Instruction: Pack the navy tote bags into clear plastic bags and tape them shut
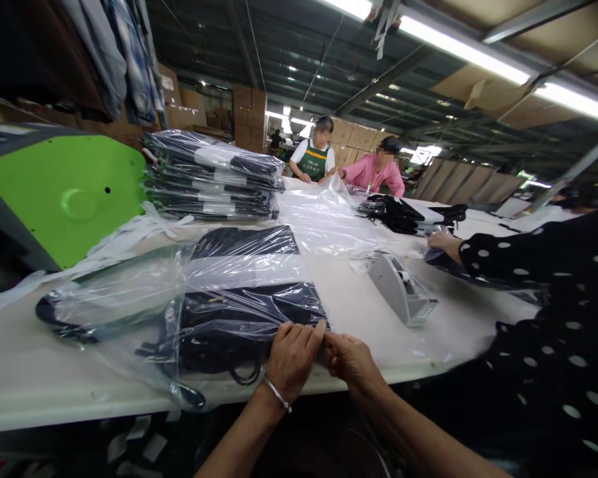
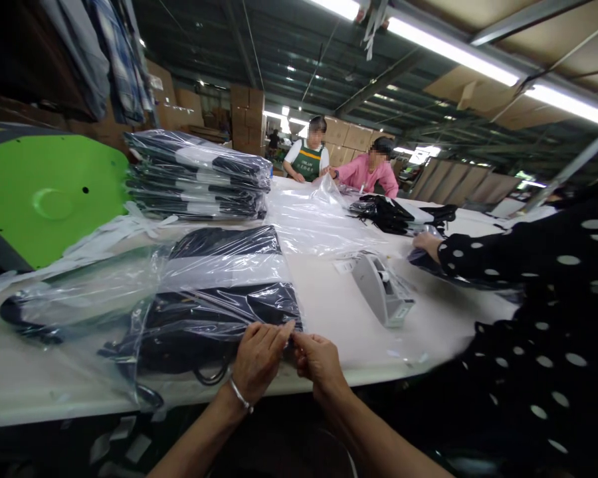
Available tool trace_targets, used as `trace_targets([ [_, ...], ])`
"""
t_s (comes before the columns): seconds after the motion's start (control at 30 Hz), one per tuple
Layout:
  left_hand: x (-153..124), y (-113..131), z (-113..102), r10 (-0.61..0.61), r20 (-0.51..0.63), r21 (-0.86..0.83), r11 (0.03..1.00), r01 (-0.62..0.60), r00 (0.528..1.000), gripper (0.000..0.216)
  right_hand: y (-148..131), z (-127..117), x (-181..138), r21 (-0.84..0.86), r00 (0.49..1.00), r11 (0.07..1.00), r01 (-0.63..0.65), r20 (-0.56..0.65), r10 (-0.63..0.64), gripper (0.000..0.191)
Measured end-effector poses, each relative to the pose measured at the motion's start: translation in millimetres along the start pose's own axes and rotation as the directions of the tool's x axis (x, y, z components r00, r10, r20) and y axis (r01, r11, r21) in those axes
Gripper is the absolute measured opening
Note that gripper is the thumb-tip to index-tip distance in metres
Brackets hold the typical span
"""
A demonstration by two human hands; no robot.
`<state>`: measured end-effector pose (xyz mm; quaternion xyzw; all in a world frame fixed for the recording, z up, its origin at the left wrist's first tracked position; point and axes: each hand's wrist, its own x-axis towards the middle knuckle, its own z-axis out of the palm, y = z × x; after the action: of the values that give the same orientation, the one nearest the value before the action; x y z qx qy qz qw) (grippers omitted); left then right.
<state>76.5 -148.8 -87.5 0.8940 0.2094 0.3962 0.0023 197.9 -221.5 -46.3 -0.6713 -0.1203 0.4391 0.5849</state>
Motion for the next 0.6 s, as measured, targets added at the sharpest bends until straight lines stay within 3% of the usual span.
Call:
trace_targets([
  [0.17, 0.3, -1.3, -2.6, -0.018, 0.074, -0.033, 0.999, 0.02, 0.997, 0.028, -12.6, -14.3, -5.7, 0.012, 0.957, 0.975, -0.222, 0.192, 0.216, 0.041],
  [0.27, 7.4, -0.9, -9.1, -0.055, 0.089, -0.043, 0.997, 0.059, 0.994, 0.03, -17.7, -23.1, -13.2, 0.026, 0.929, 0.966, -0.257, 0.283, 0.24, 0.043],
  [0.47, 31.1, -1.4, -35.6, -0.155, 0.172, -0.077, 0.982, 0.17, 0.973, 0.035, -15.4, -17.7, -24.8, 0.156, 0.967, 0.977, -0.147, 0.232, 0.108, 0.055],
  [0.6, 40.6, -2.5, -47.9, -0.189, 0.204, -0.116, 0.97, 0.215, 0.961, 0.03, -7.3, -7.9, -18.4, 0.035, 0.973, 0.988, 0.15, 0.175, -0.153, 0.059],
])
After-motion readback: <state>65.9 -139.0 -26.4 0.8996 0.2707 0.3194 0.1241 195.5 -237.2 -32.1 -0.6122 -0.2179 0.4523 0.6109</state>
